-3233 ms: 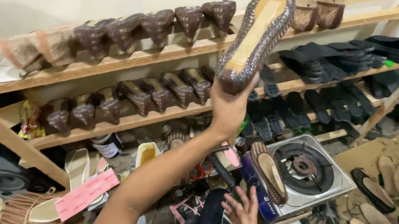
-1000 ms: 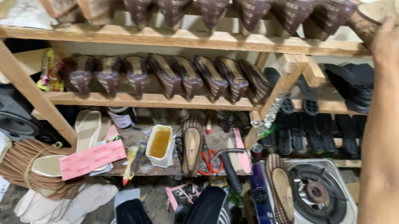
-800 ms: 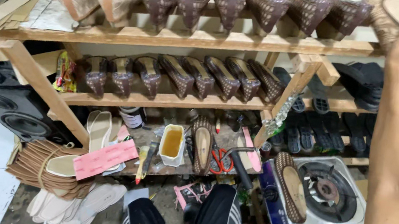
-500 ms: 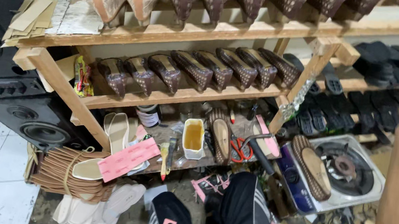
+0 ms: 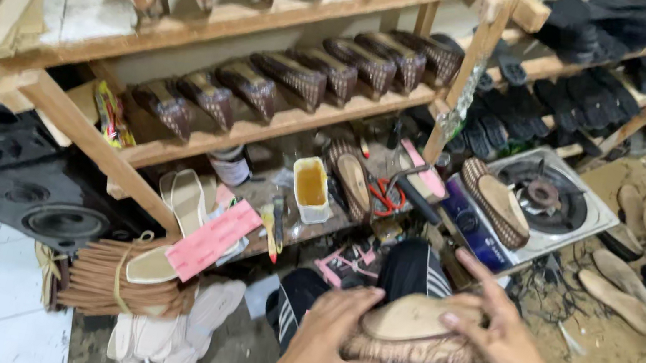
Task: The person holds a woven shoe upper and applies yellow glue from a container along the sole edge, pressing and smoothing the glued edge with their fingers. They rotate the shoe to reach different sections, briefly set it near a small burner, and continue coating the edge by hand.
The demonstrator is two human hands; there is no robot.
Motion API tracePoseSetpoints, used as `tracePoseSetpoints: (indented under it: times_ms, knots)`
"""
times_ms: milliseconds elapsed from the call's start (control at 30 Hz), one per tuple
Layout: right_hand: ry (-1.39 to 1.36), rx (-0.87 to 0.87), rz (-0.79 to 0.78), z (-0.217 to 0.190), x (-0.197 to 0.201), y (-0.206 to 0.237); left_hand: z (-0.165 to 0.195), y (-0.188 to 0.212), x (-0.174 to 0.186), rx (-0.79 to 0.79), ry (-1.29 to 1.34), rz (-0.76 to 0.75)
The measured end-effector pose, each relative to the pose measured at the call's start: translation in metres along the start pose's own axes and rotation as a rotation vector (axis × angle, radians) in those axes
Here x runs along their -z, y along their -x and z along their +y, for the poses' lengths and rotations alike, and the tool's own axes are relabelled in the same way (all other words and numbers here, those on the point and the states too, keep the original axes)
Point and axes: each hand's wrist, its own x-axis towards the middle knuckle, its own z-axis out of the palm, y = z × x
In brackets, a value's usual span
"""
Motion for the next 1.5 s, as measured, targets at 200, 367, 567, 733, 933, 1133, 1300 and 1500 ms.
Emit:
tracePoseSetpoints:
  times_ms: [200, 367, 567, 733, 933, 1133, 1300, 1500]
  knots:
    - [-0.034, -0.202, -0.338, -0.004, -0.026, 0.021, 0.002, 0.048, -0.07, 0.264, 0.586, -0.257]
    - [-0.442, -0.009, 0.107, -0.001, -0.029, 0.009, -0.01, 0.072, -0.116, 0.278, 1.085, 0.168]
    - [-0.245, 0.032, 0.22, 0.028, -0.033, 0.005, -0.04, 0.079, -0.106, 0.664, 1.338, 0.485]
    - [-0.057, 0.092, 0.223, 0.077, 0.004, -0.006, -0.075, 0.084, -0.095, 0.655, 1.357, 0.818]
    - [-0.044, 0.055, 0.335, 0.13, 0.039, -0.018, -0.132, 0.077, -0.05, 0.608, 0.891, 1.142]
    - [0.04, 0.022, 0.39, 0.152, 0.038, -0.032, -0.203, 0.022, -0.003, 0.588, -0.057, 0.949]
    - [0.072, -0.004, 0.434, 0.163, 0.043, -0.029, -0.236, -0.038, -0.007, 0.722, -0.233, 0.812]
    - [0.064, 0.002, 0.524, 0.179, 0.062, -0.016, -0.244, -0.082, -0.027, 0.71, -0.463, 0.846]
